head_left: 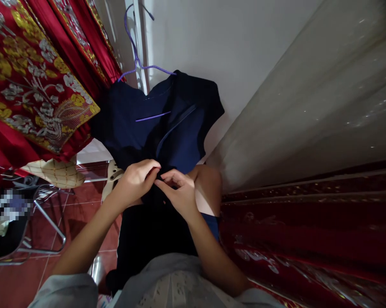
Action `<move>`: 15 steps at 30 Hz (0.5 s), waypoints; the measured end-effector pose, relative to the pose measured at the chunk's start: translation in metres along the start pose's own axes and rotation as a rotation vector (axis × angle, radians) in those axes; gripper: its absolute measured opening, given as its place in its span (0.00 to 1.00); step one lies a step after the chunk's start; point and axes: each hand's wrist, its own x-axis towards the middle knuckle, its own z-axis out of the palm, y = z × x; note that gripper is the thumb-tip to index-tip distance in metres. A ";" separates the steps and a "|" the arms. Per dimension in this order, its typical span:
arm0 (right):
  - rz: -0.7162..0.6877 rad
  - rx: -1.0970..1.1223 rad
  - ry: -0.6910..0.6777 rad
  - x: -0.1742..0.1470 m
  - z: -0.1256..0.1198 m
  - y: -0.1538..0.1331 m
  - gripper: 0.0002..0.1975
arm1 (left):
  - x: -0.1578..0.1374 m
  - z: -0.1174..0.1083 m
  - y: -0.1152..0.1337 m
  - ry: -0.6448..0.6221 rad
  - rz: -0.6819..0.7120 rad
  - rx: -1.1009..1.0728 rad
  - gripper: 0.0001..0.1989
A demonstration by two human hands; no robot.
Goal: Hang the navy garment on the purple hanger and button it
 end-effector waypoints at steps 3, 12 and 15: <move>0.020 0.007 0.007 0.003 -0.003 0.001 0.08 | 0.001 -0.001 -0.003 0.002 0.009 -0.055 0.08; 0.044 0.002 -0.031 0.005 -0.010 -0.004 0.09 | -0.003 -0.005 -0.016 -0.038 0.172 -0.066 0.11; 0.017 0.012 -0.060 0.004 -0.012 -0.007 0.09 | -0.005 -0.014 -0.012 -0.037 0.166 -0.111 0.10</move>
